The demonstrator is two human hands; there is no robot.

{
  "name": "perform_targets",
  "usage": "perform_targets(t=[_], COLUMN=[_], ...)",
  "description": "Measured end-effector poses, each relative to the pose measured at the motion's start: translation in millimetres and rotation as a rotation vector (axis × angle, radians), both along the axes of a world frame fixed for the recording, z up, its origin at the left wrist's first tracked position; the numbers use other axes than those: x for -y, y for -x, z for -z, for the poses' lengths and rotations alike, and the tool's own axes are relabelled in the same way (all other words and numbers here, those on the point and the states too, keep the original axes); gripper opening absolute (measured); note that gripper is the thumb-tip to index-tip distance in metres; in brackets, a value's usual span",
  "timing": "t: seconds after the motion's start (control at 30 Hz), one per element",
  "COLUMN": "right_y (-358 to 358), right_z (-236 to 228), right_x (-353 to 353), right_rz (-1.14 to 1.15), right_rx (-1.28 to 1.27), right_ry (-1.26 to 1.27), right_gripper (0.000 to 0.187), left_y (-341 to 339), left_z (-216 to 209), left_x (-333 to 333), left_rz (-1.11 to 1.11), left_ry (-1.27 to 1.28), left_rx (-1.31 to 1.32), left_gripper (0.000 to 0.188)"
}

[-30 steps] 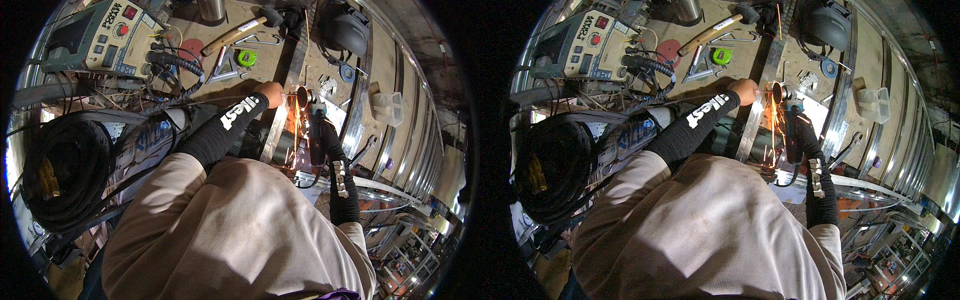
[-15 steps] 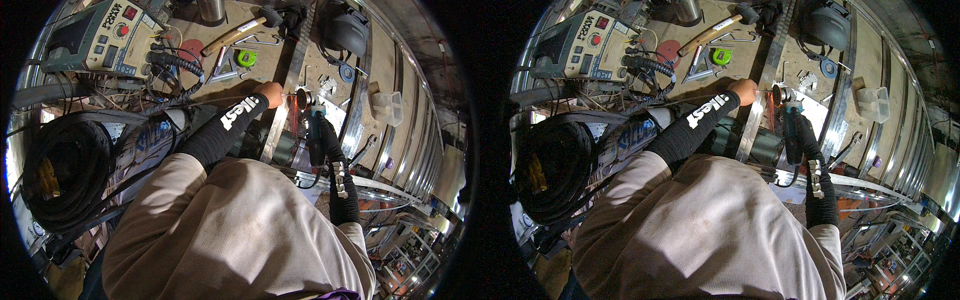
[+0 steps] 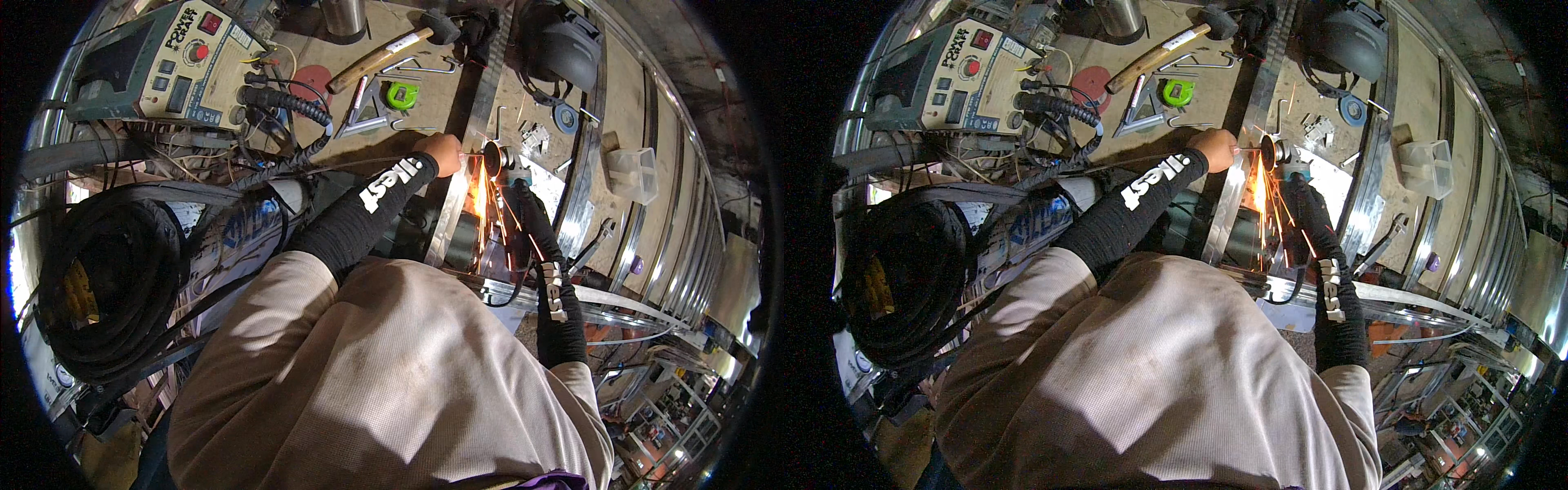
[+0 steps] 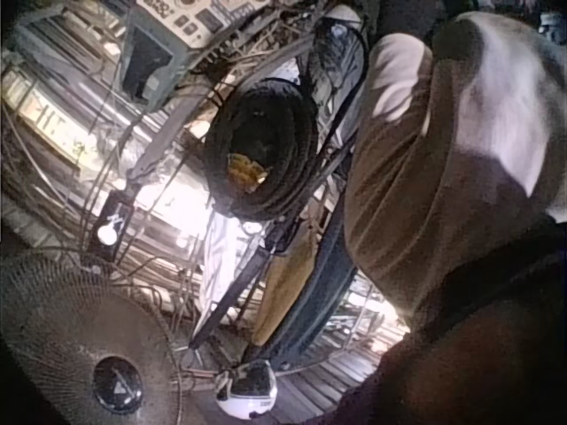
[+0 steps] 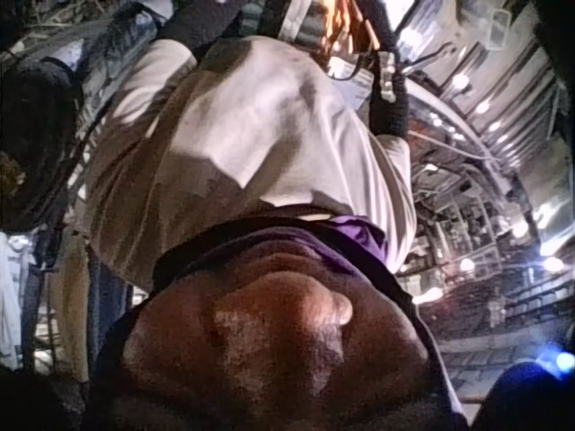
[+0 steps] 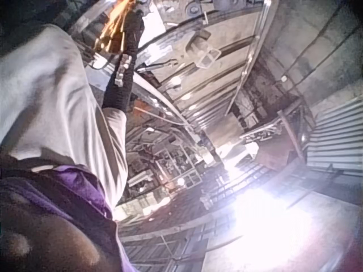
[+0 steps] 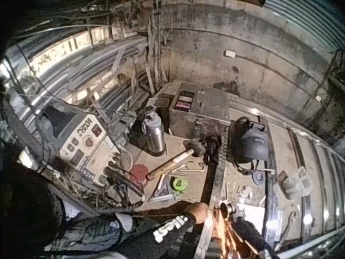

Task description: The person uses a metal cutting saw to cut a metal rod, then moves to a workbench to weld the rod onto a metal frame using a welding torch. The person measures the frame with a tape measure after welding.

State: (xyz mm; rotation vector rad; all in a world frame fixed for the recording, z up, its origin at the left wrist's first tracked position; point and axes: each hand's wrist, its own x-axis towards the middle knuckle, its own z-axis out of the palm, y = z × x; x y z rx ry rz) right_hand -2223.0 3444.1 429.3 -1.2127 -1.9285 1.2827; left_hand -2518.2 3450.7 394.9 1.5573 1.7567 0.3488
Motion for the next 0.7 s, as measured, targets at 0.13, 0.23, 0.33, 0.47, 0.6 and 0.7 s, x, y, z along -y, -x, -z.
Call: perform_targets(t=[0.13,0.23,0.33,0.47,0.6,0.7], right_y=[-9.0,-15.0,-16.0,-8.5,-1.6,-1.9], right_z=[10.1,9.1,0.4,-15.8,-19.0,-10.9], right_x=[-3.0,-6.5,-5.9,0.0,-1.9,-5.5], right_rz=[0.149,0.03,-0.171,-0.311,0.139,0.274], right_rx=[-0.139,-0.002,0.165,0.285,0.03,-0.168], right_ry=[0.465,0.292,-0.076,-0.358,0.502,0.762], right_gripper=[0.04,0.037,0.042,0.043,0.042,0.039], left_y=[0.1,0.1,-0.1,-0.1,0.5,1.0], left_z=[1.4,3.0,3.3,0.8,-3.3,-4.8], left_x=[-0.7,-2.2,-3.2,-1.8,-0.9,-0.6], left_rz=[0.003,0.023,0.05,0.04,0.026,0.033], left_ry=[0.004,-0.001,0.002,0.001,0.019,0.015], left_rx=[0.004,-0.003,-0.042,-0.04,-0.016,-0.015], left_gripper=[0.023,0.023,0.024,0.024,0.024,0.023])
